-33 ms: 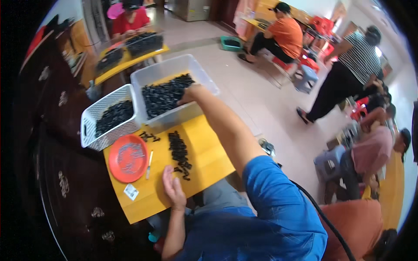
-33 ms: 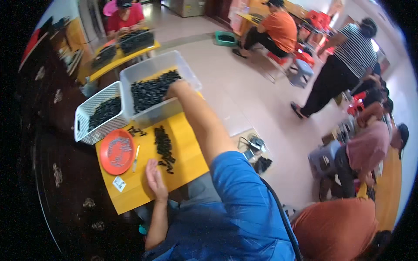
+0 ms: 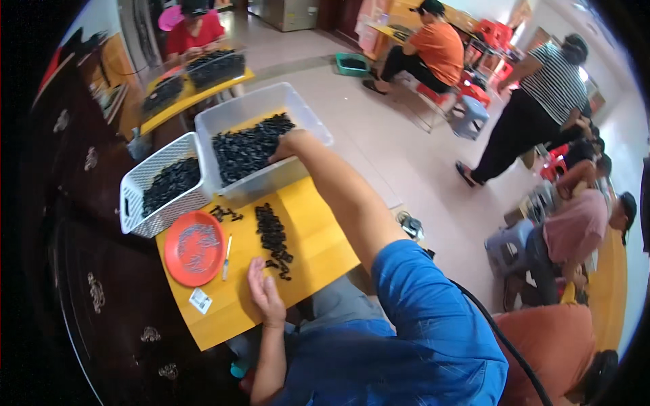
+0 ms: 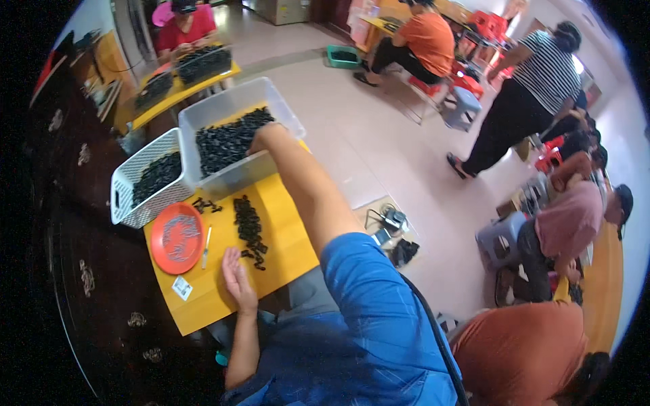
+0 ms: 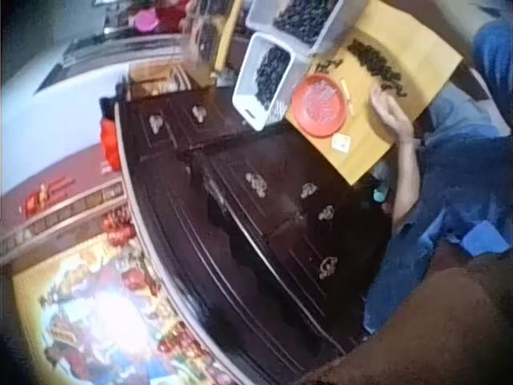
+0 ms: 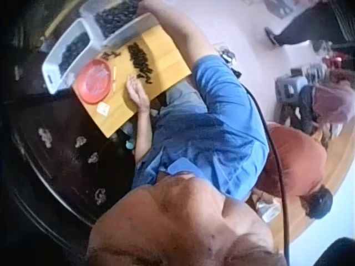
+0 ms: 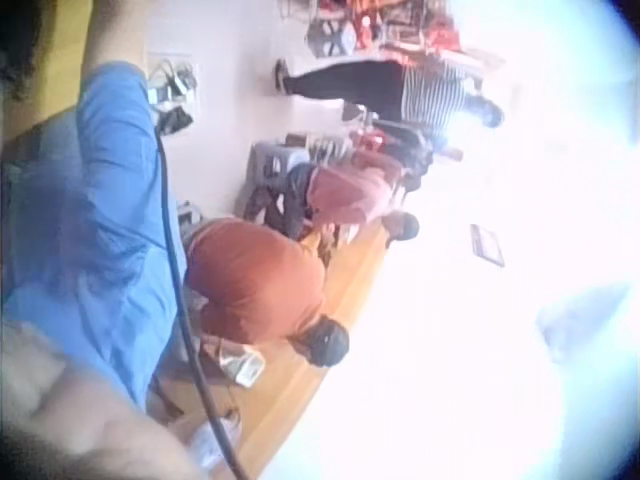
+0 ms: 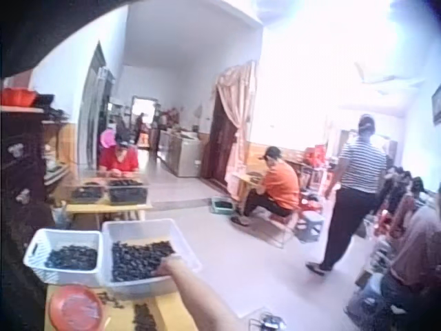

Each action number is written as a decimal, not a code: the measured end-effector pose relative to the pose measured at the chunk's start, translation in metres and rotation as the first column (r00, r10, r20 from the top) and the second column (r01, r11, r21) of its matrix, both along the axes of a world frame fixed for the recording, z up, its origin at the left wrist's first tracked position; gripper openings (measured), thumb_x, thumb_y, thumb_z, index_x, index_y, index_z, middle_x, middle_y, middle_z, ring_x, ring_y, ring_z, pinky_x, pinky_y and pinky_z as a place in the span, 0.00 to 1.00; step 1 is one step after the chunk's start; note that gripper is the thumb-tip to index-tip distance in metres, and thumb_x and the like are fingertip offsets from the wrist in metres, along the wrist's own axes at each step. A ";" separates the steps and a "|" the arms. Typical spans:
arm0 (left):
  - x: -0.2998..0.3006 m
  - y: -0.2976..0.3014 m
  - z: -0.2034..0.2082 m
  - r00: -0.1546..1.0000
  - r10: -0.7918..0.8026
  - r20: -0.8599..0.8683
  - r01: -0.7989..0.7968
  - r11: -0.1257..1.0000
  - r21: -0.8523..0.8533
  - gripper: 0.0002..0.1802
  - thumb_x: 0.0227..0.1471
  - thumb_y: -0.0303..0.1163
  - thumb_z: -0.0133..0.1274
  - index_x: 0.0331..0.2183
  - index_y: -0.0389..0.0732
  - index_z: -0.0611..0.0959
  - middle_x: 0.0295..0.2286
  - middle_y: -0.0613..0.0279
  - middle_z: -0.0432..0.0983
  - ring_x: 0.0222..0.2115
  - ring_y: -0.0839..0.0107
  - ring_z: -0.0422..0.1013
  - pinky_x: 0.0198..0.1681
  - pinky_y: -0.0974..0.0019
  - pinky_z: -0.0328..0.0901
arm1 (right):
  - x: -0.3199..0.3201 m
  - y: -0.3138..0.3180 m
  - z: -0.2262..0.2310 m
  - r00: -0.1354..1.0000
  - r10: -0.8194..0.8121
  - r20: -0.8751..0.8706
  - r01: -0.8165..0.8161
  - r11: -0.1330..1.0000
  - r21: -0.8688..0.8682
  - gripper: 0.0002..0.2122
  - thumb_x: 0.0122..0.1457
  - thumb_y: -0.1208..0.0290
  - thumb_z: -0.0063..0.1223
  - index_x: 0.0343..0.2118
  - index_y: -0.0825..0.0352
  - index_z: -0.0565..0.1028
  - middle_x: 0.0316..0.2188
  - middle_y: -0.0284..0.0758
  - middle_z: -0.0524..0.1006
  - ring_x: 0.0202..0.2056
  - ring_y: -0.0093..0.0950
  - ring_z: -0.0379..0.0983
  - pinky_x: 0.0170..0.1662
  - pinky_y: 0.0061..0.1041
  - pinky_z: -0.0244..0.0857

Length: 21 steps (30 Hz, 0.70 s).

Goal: Assembling small black plastic components by hand.

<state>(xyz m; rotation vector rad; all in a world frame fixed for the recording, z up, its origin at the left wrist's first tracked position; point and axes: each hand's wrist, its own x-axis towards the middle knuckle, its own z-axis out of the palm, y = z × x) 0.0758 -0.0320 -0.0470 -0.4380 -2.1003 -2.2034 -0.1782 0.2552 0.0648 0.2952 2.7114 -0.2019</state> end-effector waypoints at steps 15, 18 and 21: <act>0.002 0.005 -0.003 1.000 -0.025 -0.019 0.024 0.998 -0.064 0.28 0.63 0.37 0.41 0.59 0.31 0.60 0.54 0.43 0.65 0.54 0.55 0.64 0.60 0.56 0.55 | -0.004 0.007 -0.010 0.998 0.013 -0.055 -0.009 0.998 0.061 0.25 0.51 0.45 0.54 0.48 0.57 0.79 0.49 0.37 0.77 0.51 0.37 0.73 0.53 0.35 0.67; 0.001 0.008 -0.001 0.999 -0.037 -0.038 0.034 0.997 -0.071 0.28 0.63 0.37 0.41 0.59 0.32 0.60 0.53 0.43 0.66 0.54 0.56 0.64 0.59 0.56 0.55 | -0.014 0.017 -0.019 0.990 -0.064 -0.124 0.076 0.992 0.097 0.19 0.53 0.57 0.52 0.46 0.59 0.79 0.49 0.37 0.77 0.50 0.34 0.74 0.51 0.33 0.69; 0.001 0.004 -0.005 0.999 -0.024 -0.027 0.021 0.996 -0.083 0.28 0.63 0.36 0.41 0.59 0.32 0.61 0.52 0.44 0.66 0.53 0.57 0.64 0.59 0.56 0.55 | -0.013 0.009 -0.018 0.987 -0.061 -0.149 0.072 0.995 0.069 0.17 0.53 0.64 0.51 0.45 0.60 0.80 0.49 0.37 0.77 0.50 0.34 0.74 0.51 0.32 0.69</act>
